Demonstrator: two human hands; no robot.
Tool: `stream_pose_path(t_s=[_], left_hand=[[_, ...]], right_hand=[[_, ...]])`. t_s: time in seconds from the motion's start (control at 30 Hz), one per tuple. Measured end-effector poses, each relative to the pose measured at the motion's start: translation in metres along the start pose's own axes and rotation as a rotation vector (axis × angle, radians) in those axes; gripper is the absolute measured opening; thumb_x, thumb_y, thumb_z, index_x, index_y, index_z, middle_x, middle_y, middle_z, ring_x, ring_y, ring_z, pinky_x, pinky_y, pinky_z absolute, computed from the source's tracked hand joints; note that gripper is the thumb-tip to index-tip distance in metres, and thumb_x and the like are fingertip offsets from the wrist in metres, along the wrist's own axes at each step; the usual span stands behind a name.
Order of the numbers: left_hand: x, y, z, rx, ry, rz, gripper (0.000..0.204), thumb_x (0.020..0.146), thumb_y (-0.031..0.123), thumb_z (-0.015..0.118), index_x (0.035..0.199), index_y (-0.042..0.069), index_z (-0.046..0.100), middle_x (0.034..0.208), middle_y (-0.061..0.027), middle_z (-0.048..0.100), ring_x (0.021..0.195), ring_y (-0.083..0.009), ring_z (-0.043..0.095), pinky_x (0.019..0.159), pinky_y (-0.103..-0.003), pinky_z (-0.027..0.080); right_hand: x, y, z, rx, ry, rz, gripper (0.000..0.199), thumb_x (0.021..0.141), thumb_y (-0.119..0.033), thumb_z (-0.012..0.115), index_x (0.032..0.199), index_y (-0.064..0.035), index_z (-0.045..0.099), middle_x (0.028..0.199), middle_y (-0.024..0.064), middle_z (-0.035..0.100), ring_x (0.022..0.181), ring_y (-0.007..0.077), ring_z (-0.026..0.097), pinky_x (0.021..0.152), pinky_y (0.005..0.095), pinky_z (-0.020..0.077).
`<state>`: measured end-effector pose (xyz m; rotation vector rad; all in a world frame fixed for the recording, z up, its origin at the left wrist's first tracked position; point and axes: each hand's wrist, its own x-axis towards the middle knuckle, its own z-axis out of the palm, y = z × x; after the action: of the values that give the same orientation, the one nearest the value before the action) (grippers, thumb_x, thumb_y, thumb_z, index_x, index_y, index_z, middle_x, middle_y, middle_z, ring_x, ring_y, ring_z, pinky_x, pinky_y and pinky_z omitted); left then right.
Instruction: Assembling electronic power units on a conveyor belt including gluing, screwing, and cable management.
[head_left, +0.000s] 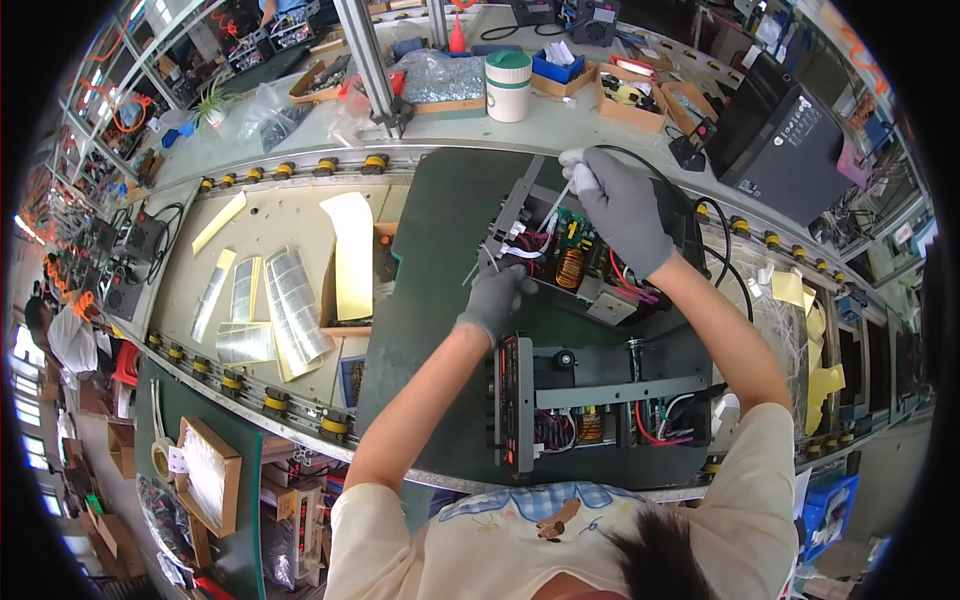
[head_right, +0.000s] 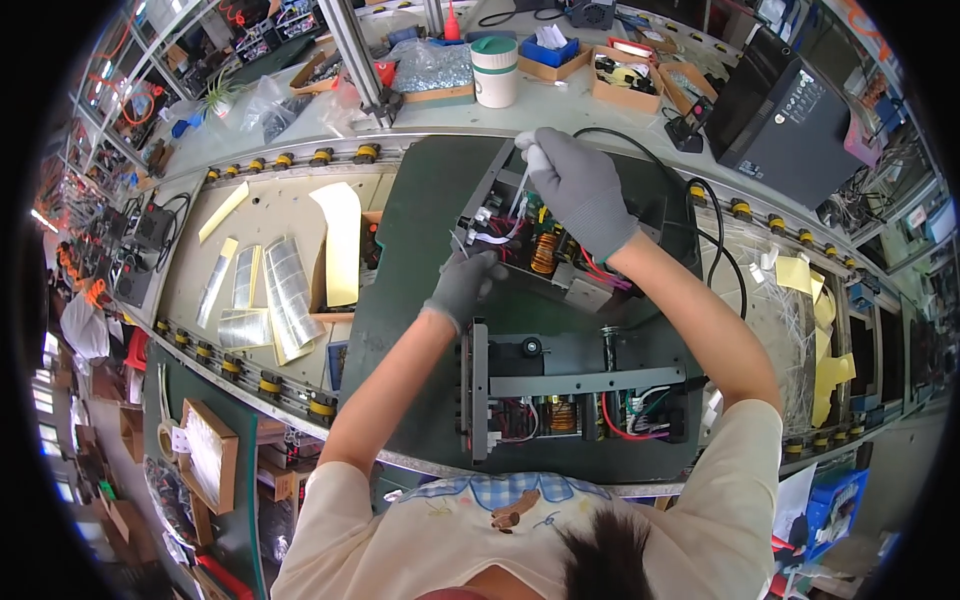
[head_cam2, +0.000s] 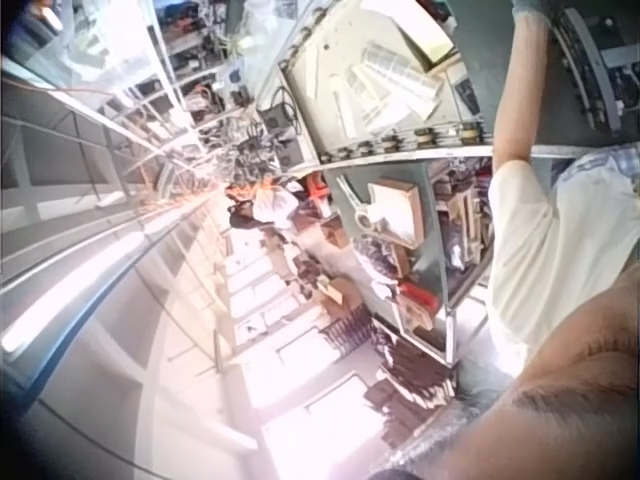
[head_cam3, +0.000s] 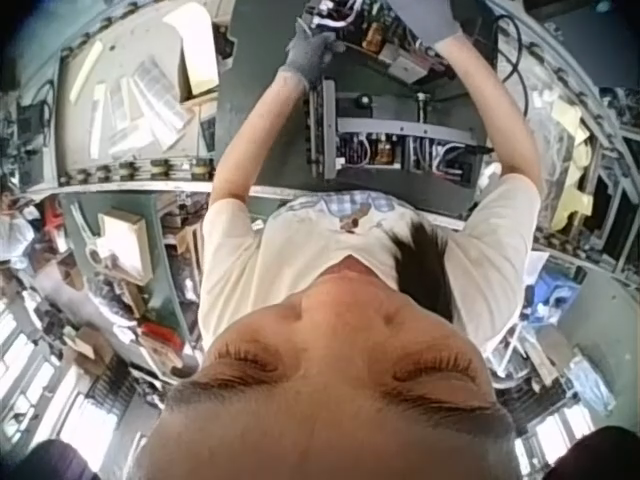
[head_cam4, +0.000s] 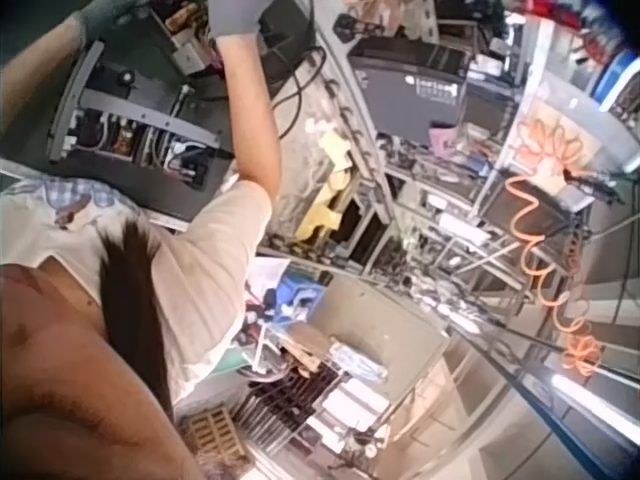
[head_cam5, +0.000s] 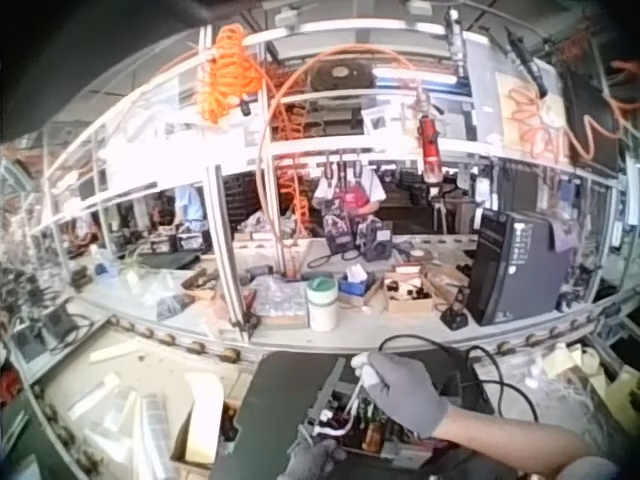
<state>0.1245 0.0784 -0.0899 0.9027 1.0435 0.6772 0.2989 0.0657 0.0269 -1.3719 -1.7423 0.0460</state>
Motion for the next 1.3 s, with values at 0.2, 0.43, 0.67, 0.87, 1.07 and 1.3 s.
stream_pose_path(t_s=[0.2,0.43,0.67,0.87,1.07,1.3], left_hand=[[0.019,0.006,0.003,-0.622,-0.319,-0.331,0.014,0.092,0.012,0.041,0.08,0.007,0.045,0.062,0.0019,0.04,0.044,-0.0036,0.03,0.037,-0.016,0.022],[0.038,-0.01,0.003,-0.667,-0.381,-0.318,0.014,0.09,0.011,0.043,0.077,0.01,0.049,0.058,0.0015,0.044,0.042,-0.0047,0.033,0.038,-0.018,0.025],[0.018,0.003,0.015,0.067,0.037,0.001,0.018,0.089,0.02,0.049,0.079,0.007,0.058,0.061,0.0004,0.052,0.043,-0.0073,0.039,0.04,-0.023,0.03],[0.012,0.005,0.013,-0.021,-0.009,-0.055,0.018,0.088,0.017,0.045,0.078,0.008,0.056,0.061,-0.001,0.051,0.046,-0.0077,0.039,0.045,-0.022,0.032],[0.019,0.0,-0.001,-0.198,-0.211,-0.134,0.017,0.088,0.014,0.041,0.076,0.009,0.052,0.061,0.0,0.047,0.046,-0.0077,0.036,0.045,-0.023,0.032],[0.011,0.009,0.005,-0.193,-0.196,-0.132,0.014,0.092,0.014,0.044,0.085,0.007,0.054,0.065,-0.0017,0.051,0.045,-0.0076,0.036,0.044,-0.022,0.03]], right_hand=[[-0.005,-0.009,0.008,-0.183,-0.027,-0.12,0.015,0.089,-0.011,0.052,0.101,-0.0063,0.06,0.088,0.0133,0.065,0.078,0.0272,0.065,0.069,0.0319,0.0502],[0.009,0.005,0.006,-0.079,-0.038,0.027,0.016,0.089,-0.014,0.051,0.099,-0.0052,0.059,0.085,0.0127,0.066,0.077,0.0276,0.065,0.068,0.0324,0.05],[0.015,-0.006,0.006,-0.251,0.008,-0.048,0.016,0.089,-0.016,0.052,0.099,-0.0065,0.06,0.082,0.0128,0.065,0.076,0.0293,0.064,0.067,0.0355,0.0495],[0.01,-0.013,0.008,-0.291,-0.051,-0.112,0.015,0.088,-0.014,0.052,0.098,-0.0069,0.06,0.086,0.0129,0.065,0.076,0.0305,0.063,0.066,0.0369,0.0493],[0.006,0.007,0.02,-0.157,-0.083,-0.08,0.016,0.088,-0.013,0.051,0.098,-0.0051,0.06,0.085,0.0144,0.065,0.076,0.0305,0.063,0.067,0.0351,0.0494],[-0.001,0.016,0.02,-0.095,-0.093,-0.001,0.017,0.088,-0.012,0.049,0.098,-0.0031,0.06,0.08,0.0141,0.064,0.072,0.0272,0.064,0.066,0.033,0.0492]])
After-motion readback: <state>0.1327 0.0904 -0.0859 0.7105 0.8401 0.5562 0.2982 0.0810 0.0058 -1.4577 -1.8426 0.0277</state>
